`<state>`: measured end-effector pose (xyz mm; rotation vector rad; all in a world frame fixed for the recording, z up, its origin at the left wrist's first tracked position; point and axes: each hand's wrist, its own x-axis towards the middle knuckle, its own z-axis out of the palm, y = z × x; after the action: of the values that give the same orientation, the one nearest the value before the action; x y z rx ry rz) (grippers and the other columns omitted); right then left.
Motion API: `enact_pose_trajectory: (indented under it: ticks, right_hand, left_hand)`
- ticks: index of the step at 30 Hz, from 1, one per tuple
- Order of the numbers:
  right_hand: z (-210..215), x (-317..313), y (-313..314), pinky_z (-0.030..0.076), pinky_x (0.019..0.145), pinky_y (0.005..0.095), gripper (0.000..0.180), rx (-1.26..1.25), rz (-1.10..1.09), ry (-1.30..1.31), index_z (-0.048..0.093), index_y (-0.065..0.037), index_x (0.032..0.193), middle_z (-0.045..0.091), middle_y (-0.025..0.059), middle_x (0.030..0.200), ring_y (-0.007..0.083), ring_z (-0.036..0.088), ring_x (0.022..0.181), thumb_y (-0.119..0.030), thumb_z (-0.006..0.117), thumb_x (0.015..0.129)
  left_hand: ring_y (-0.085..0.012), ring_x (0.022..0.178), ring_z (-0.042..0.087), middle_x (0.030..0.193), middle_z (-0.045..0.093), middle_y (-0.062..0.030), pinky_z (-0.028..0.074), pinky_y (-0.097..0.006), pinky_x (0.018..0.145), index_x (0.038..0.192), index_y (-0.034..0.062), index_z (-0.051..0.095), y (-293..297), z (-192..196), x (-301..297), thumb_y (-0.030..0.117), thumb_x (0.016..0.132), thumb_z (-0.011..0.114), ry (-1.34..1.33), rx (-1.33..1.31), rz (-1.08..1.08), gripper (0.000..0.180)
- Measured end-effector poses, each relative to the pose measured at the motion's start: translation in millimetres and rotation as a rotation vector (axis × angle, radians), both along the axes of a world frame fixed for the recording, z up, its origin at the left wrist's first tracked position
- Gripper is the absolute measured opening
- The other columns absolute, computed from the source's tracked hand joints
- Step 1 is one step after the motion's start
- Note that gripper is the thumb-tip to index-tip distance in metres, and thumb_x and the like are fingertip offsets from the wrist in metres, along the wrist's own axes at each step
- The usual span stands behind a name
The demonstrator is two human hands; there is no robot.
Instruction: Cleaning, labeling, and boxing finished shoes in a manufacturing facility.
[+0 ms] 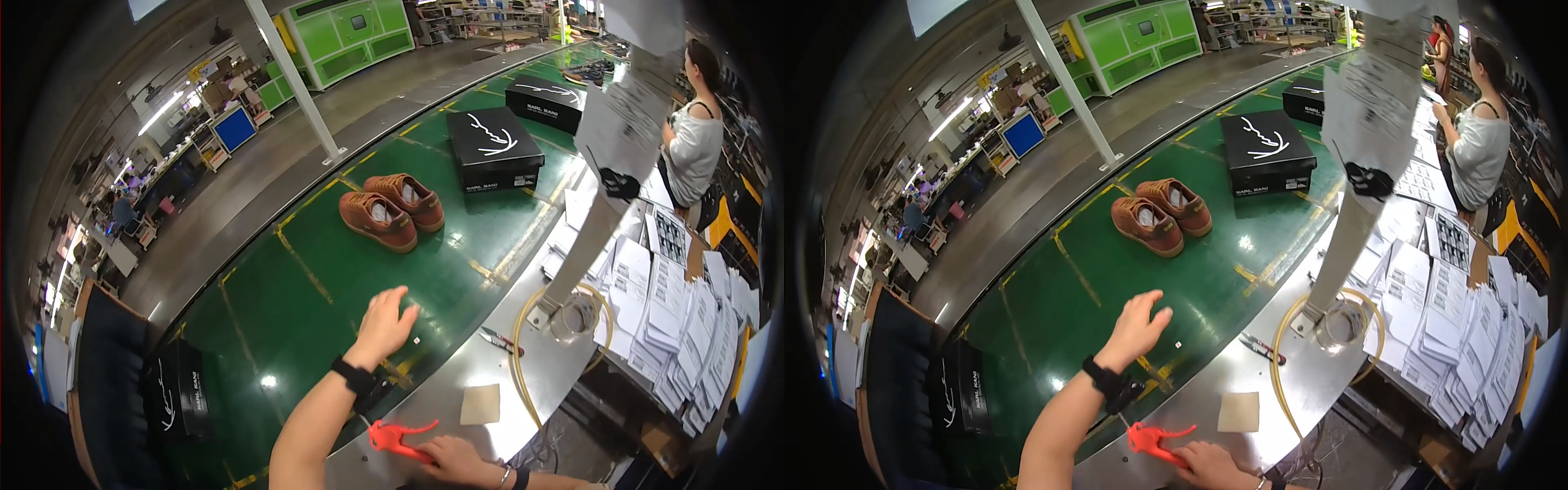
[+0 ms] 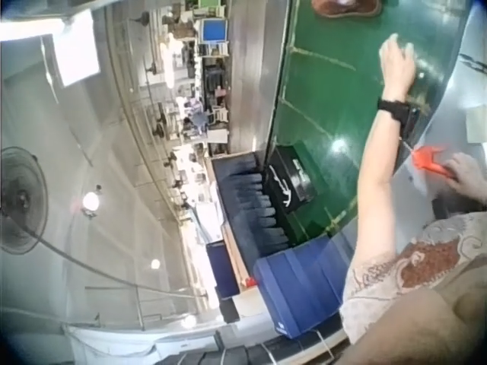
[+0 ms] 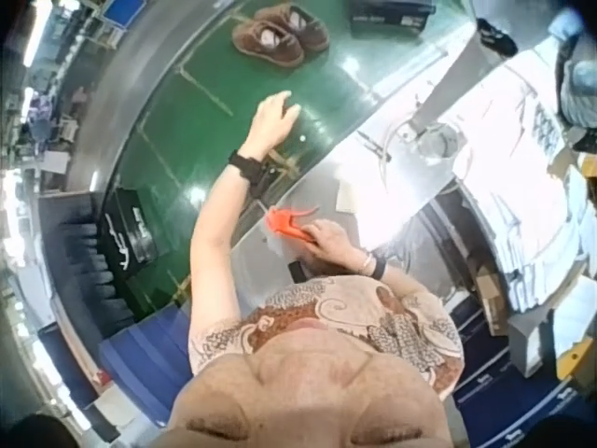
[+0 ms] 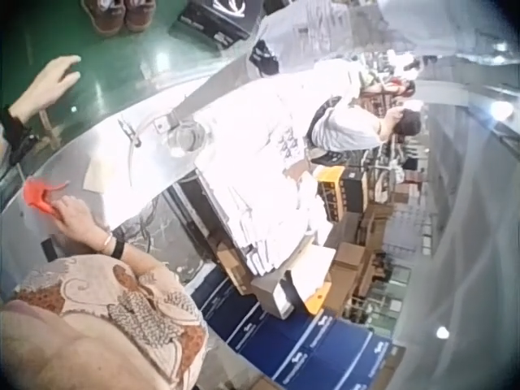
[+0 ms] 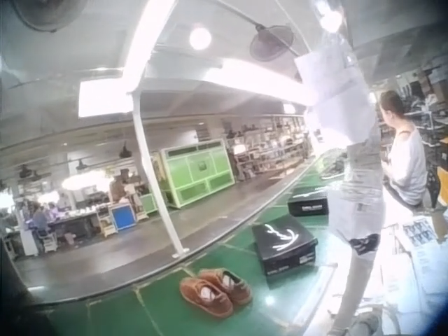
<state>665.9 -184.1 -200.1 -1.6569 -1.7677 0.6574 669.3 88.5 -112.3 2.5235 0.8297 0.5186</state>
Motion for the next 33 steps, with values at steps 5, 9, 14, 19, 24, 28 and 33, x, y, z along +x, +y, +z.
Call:
enact_pose_trajectory:
  ticks: [5,9,14,19,24,28,33]
  right_hand:
    - [-2,-8,2,0.045,0.065,0.0380,0.034,0.089,-0.068,0.088,0.057,-0.009,0.101,0.055,0.0094,0.084,0.0279,0.056,0.076,-0.018,0.065,0.069]
    - [-5,-15,0,0.046,0.065,0.0376,0.036,0.145,-0.116,0.128,0.057,-0.008,0.102,0.057,0.0096,0.084,0.0288,0.057,0.075,-0.020,0.066,0.069]
    - [-9,-4,2,0.047,0.064,0.0383,0.036,0.111,-0.174,0.112,0.057,-0.008,0.102,0.058,0.0101,0.084,0.0298,0.057,0.074,-0.022,0.066,0.071]
    - [-4,2,13,0.047,0.064,0.0387,0.035,0.091,-0.138,0.153,0.057,-0.007,0.102,0.058,0.0105,0.083,0.0303,0.057,0.074,-0.023,0.066,0.072]
    - [2,-1,16,0.047,0.064,0.0391,0.035,0.090,-0.082,0.153,0.056,-0.007,0.103,0.058,0.0109,0.083,0.0308,0.057,0.074,-0.024,0.066,0.074]
    - [-1,2,12,0.048,0.064,0.0395,0.034,0.146,-0.103,0.179,0.056,-0.007,0.103,0.058,0.0112,0.083,0.0312,0.058,0.074,-0.025,0.066,0.075]
    - [-2,11,4,0.048,0.064,0.0400,0.034,0.150,-0.144,0.235,0.056,-0.006,0.103,0.058,0.0116,0.083,0.0317,0.058,0.073,-0.026,0.065,0.076]
  left_hand:
    - [-0.0321,0.113,0.045,0.115,0.054,-0.0146,0.037,-0.043,0.094,0.115,0.0037,0.053,64,1,62,0.036,0.080,0.061,0.137,0.239,0.145,0.048]
    - [-0.0337,0.119,0.038,0.123,0.049,-0.0148,0.029,-0.047,0.099,0.124,0.0081,0.049,100,-1,102,0.046,0.076,0.063,0.299,0.418,0.292,0.062]
    - [-0.0327,0.118,0.044,0.130,0.044,-0.0136,0.035,-0.049,0.095,0.129,0.0150,0.044,126,-7,149,0.048,0.074,0.064,0.335,0.252,0.278,0.067]
    - [-0.0308,0.098,0.060,0.119,0.053,-0.0092,0.048,-0.041,0.082,0.123,0.0149,0.052,155,-35,162,0.049,0.072,0.064,0.329,0.185,0.169,0.062]
    - [-0.0309,0.093,0.062,0.104,0.060,-0.0105,0.049,-0.041,0.080,0.103,0.0077,0.062,165,-28,139,0.053,0.074,0.064,0.307,0.149,0.166,0.054]
    - [-0.0290,0.093,0.062,0.100,0.061,-0.0082,0.049,-0.041,0.078,0.097,0.0096,0.063,157,-29,98,0.055,0.069,0.068,0.325,0.202,0.042,0.054]
    - [-0.0288,0.083,0.060,0.096,0.058,-0.0041,0.046,-0.040,0.068,0.087,0.0105,0.057,134,-7,9,0.048,0.062,0.074,0.454,0.122,-0.171,0.048]
